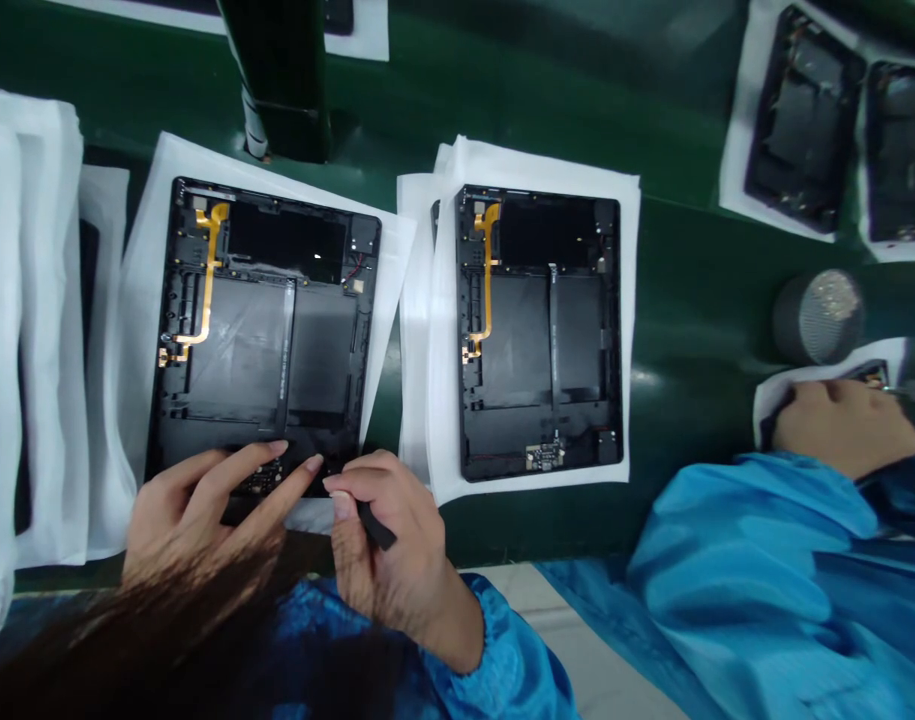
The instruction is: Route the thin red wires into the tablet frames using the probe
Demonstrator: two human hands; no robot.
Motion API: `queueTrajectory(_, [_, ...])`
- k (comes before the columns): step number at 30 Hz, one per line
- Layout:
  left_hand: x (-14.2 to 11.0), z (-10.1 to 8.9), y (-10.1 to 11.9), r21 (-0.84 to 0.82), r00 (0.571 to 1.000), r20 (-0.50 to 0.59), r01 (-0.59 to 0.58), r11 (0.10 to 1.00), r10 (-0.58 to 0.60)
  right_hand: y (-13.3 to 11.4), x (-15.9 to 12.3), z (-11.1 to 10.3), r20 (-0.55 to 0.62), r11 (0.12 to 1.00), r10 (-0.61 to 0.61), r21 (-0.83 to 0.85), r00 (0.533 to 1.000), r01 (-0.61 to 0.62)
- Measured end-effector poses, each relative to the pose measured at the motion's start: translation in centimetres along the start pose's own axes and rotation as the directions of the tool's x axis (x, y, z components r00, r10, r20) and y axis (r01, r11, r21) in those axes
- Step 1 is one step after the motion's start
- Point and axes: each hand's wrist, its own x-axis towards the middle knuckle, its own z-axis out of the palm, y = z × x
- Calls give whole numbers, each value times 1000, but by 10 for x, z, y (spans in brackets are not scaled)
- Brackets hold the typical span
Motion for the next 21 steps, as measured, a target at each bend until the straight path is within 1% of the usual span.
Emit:
queueTrajectory(8, [2,-2,0,6,1000,1,2,1000,-2,-2,-2,2,-9,1000,9,10,1000,-9])
queueTrajectory(12, [3,-2,-1,-18,1000,4,8,1000,-8,-2,-2,3,-19,1000,-5,11,1000,5])
queueTrajectory(18, [-1,-1,0,-23,999,37,16,1000,-15,1,0,1,18,999,-51,1,999,51])
queueTrajectory(21, [-1,0,1,-9,1000,24,16,1000,-16,2,-3,3,9,998,-58,-8,998,58])
